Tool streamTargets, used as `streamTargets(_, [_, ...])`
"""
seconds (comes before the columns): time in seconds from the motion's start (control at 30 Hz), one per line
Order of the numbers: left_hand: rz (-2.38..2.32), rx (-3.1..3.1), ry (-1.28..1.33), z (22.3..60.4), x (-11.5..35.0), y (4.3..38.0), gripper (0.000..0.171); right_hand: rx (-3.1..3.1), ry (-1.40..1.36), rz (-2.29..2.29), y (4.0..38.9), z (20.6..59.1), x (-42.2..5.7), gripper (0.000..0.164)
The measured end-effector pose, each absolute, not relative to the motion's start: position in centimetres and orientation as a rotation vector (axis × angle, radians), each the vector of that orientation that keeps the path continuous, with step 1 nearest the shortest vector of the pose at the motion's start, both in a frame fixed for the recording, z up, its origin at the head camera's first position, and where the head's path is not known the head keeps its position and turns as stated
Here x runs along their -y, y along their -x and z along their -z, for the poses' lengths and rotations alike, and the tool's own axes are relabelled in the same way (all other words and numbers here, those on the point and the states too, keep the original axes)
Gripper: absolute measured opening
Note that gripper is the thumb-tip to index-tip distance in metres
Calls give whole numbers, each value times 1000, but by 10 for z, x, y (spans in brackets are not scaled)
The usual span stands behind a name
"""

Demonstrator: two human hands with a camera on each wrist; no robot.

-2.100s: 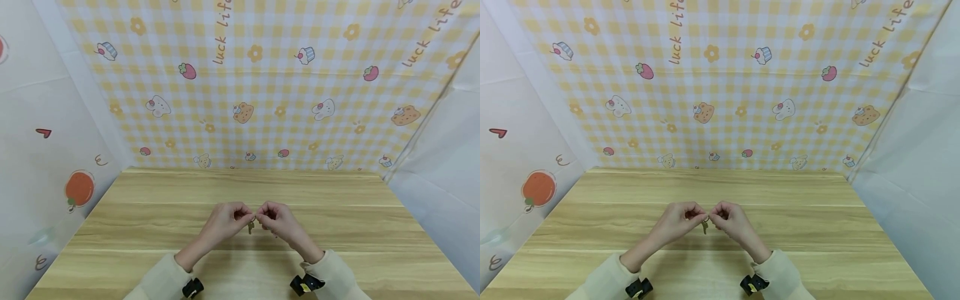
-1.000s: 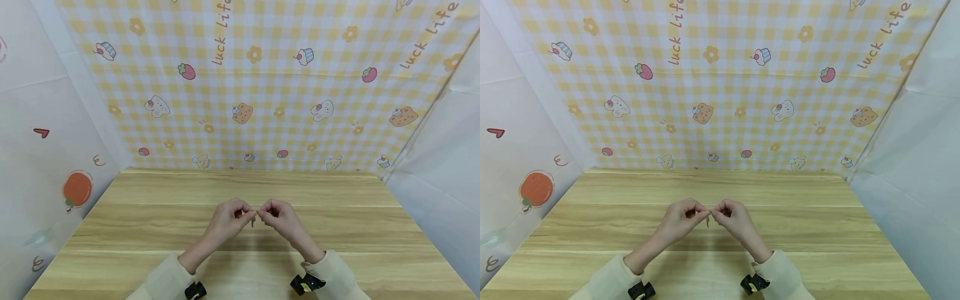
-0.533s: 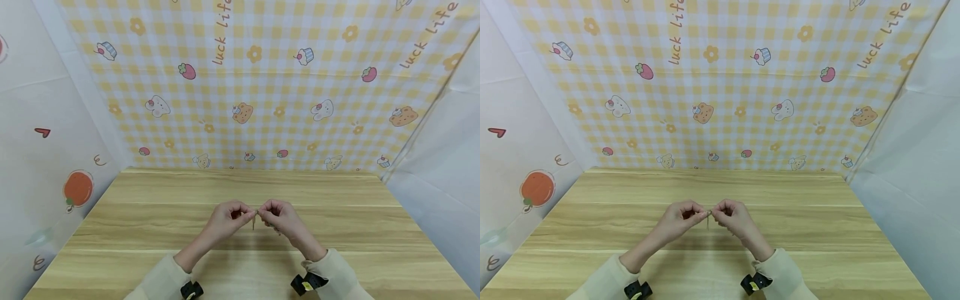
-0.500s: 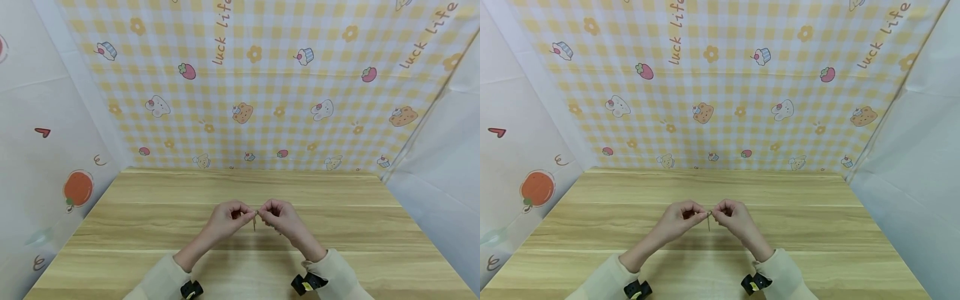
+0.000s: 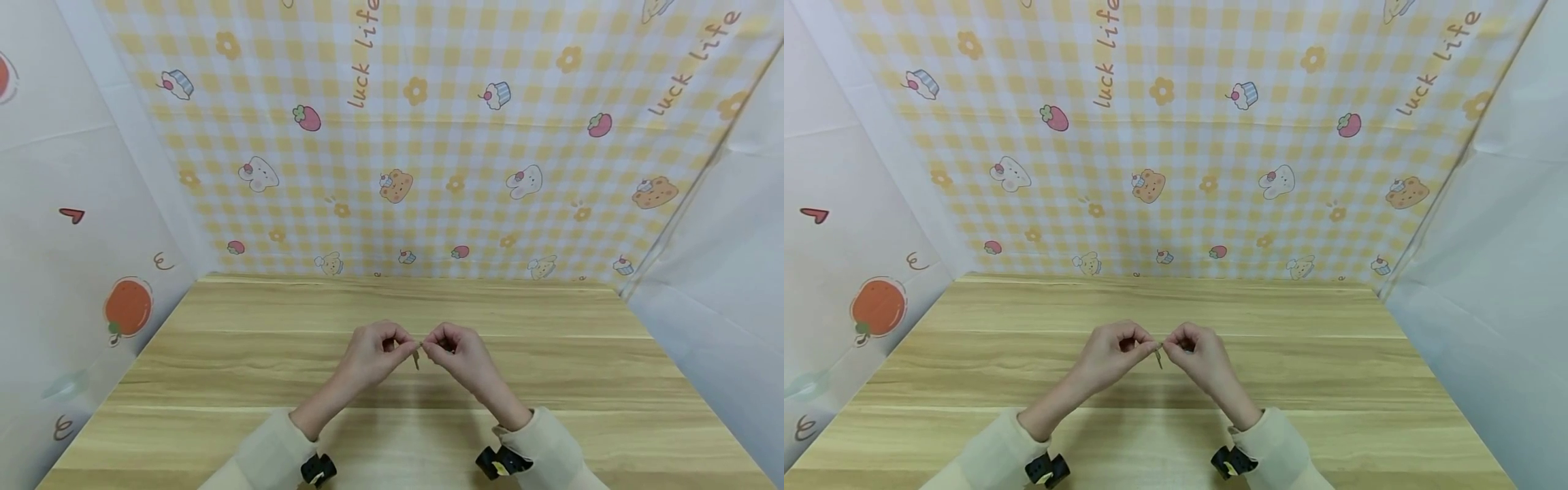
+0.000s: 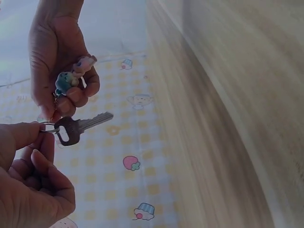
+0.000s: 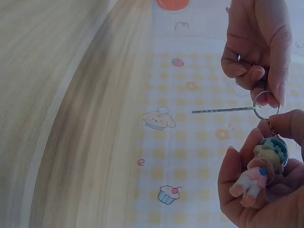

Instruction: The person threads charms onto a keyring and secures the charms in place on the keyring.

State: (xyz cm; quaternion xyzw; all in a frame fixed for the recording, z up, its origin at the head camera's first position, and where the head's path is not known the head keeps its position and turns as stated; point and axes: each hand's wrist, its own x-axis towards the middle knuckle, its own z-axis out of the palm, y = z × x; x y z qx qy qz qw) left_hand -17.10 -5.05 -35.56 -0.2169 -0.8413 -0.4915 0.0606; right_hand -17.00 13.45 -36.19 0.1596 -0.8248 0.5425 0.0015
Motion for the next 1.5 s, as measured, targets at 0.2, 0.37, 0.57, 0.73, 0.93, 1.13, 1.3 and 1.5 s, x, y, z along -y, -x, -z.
streamTargets(0.2, [1683,2452,661,361,52,170,7,2602,-455,-1829,171,362,-136,13])
streamTargets(0.37, [1677,2506,654,363,53,169,7,2603,-489,-1811,170,363,-137,12])
streamTargets(0.57, [1390,2610,678,357,49,169,7,2588,-565,-1561,167,363,-135,6])
streamTargets(0.73, [1321,2610,658,354,46,169,6,2574,-552,-1449,165,363,-133,9])
streamTargets(0.93, [1408,2523,626,358,44,168,5,2569,-514,-1508,166,362,-133,5])
streamTargets(1.13, [1620,2485,639,364,46,171,6,2493,-592,-1523,168,366,-135,6])
streamTargets(1.3, [1581,2558,646,365,46,172,9,2503,-583,-1508,168,366,-135,8])
streamTargets(1.5, [1405,2593,670,362,43,172,8,2565,-532,-1469,167,365,-133,8])
